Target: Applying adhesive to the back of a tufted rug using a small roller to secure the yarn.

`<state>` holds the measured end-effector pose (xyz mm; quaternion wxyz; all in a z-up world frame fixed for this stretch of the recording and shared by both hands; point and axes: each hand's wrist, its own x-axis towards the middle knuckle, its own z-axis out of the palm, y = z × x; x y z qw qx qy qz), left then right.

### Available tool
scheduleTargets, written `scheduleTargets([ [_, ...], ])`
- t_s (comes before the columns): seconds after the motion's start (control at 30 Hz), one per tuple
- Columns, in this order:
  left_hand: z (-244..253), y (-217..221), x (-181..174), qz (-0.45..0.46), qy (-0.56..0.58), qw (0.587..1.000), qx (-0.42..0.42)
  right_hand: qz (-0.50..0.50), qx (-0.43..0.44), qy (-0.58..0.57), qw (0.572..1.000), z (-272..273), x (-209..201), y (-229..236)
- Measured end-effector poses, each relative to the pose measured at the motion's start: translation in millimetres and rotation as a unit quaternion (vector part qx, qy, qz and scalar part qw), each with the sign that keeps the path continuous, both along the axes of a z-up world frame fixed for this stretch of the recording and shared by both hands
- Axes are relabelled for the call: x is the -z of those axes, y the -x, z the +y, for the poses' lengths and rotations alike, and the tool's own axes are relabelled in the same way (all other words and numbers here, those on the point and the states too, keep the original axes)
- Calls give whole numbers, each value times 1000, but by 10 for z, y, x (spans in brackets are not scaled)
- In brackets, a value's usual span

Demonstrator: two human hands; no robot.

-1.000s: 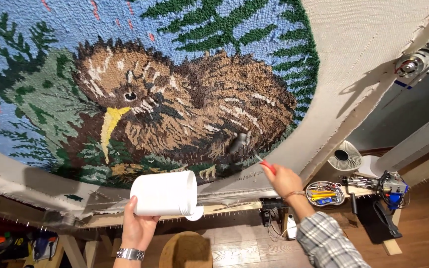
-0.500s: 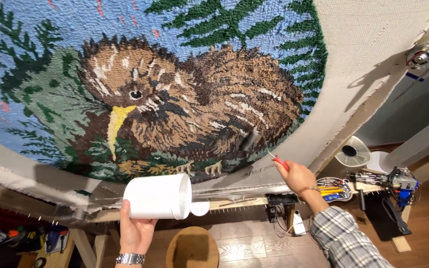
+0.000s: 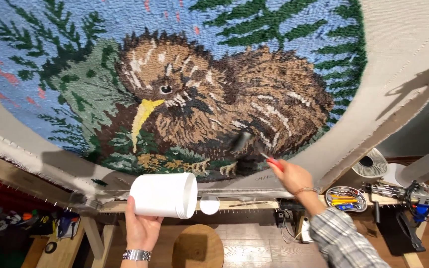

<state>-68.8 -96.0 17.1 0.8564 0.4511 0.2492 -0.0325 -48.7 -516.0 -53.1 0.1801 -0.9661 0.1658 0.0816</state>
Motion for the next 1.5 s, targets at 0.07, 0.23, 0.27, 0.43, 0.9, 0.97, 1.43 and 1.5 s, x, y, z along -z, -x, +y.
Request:
scheduleTargets([
  [0.07,143,0,30,-3,1,1000,-7,-1,16,24,1000,-178,90,107],
  [0.23,529,-58,108,-1,8,999,-39,-25,23,67,997,-38,202,-124],
  [0.27,599,-61,113,1,11,999,-45,-46,1,82,996,109,200,-213],
  [0.43,985,-185,145,5,26,998,-57,-98,-70,83,989,1054,138,-679],
  [0.9,2390,-809,211,17,49,998,-35,-144,-129,30,981,3687,-59,-1713],
  [0.97,2555,-903,334,21,53,998,-35,-124,-118,23,985,3613,-156,-1580],
  [1.43,3089,-1244,503,28,53,998,-17,-29,43,12,999,2932,318,-1051],
  [1.5,3120,-1241,446,40,67,997,-25,-31,-1,6,999,3323,31,-1225],
])
